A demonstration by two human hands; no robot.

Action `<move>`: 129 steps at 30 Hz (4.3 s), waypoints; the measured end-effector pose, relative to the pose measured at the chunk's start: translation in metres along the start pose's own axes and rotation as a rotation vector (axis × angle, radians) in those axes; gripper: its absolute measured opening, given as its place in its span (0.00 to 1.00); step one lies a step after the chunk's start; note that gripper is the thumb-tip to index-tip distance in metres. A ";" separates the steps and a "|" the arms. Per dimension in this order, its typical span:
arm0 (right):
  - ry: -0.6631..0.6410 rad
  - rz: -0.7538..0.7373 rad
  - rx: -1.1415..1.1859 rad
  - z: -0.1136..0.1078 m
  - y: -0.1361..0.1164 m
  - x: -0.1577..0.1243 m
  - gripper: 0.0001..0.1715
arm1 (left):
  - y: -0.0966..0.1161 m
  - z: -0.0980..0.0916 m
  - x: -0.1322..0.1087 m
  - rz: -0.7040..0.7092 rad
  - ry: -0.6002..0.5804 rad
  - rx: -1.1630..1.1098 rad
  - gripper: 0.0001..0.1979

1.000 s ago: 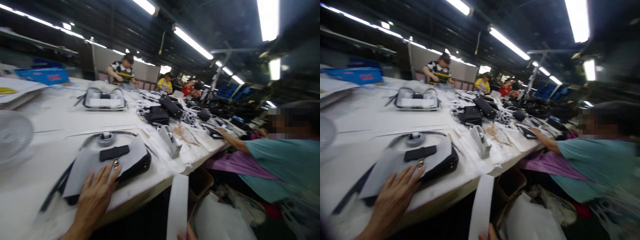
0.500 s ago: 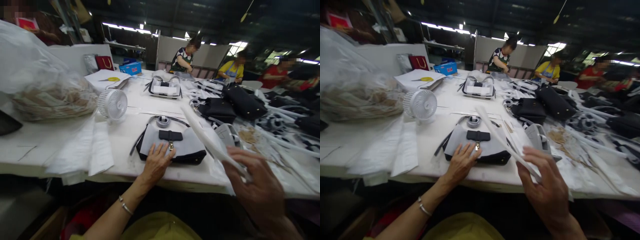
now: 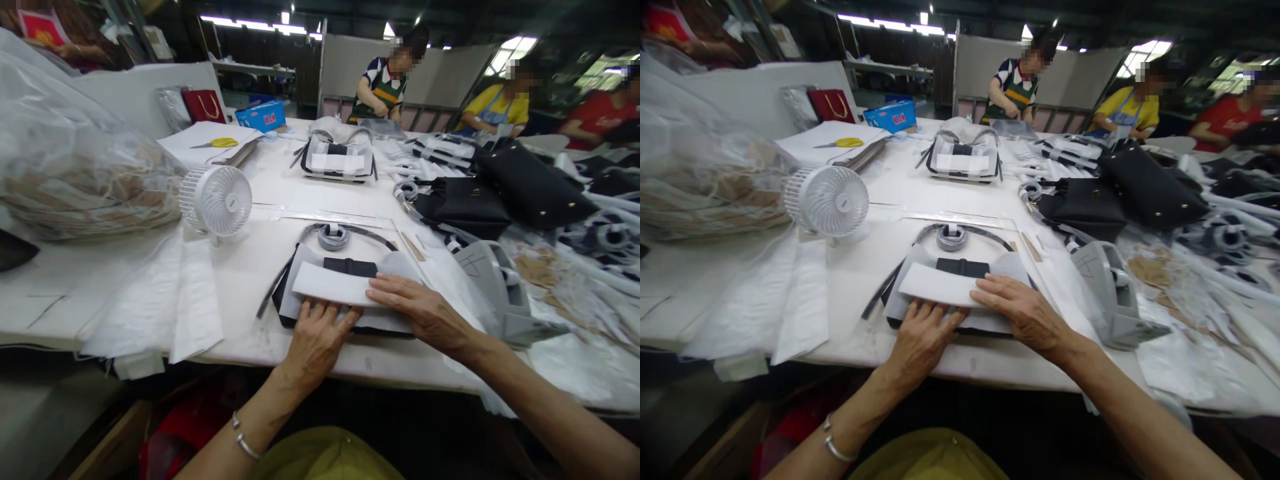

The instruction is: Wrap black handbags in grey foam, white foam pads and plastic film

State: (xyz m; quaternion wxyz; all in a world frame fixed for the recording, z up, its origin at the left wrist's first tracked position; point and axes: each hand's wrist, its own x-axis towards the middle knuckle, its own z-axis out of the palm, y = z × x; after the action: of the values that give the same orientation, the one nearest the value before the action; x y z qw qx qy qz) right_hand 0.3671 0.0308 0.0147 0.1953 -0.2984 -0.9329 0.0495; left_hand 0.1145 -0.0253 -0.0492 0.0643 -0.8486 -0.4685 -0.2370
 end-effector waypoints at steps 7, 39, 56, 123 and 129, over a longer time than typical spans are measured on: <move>0.019 0.044 0.045 0.009 -0.002 -0.004 0.39 | -0.002 -0.004 -0.002 -0.009 0.056 -0.183 0.20; -0.154 0.071 -0.427 0.007 -0.053 0.022 0.26 | -0.014 -0.030 0.007 -0.180 0.259 0.169 0.08; -0.064 0.274 -0.183 0.032 -0.064 0.008 0.32 | -0.023 -0.023 0.005 0.154 0.047 0.079 0.18; 0.040 0.429 -0.369 0.050 -0.078 -0.012 0.38 | -0.019 0.000 0.033 0.178 0.038 -0.266 0.17; 0.072 0.432 -0.283 0.042 -0.071 -0.011 0.33 | -0.019 0.000 0.033 0.104 0.084 -0.367 0.15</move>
State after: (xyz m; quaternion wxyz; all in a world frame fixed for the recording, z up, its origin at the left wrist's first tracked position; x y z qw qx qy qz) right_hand 0.3207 -0.0329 -0.0127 0.1696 -0.5166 -0.8376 -0.0518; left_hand 0.1135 0.0105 -0.0357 -0.0600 -0.8586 -0.3697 -0.3499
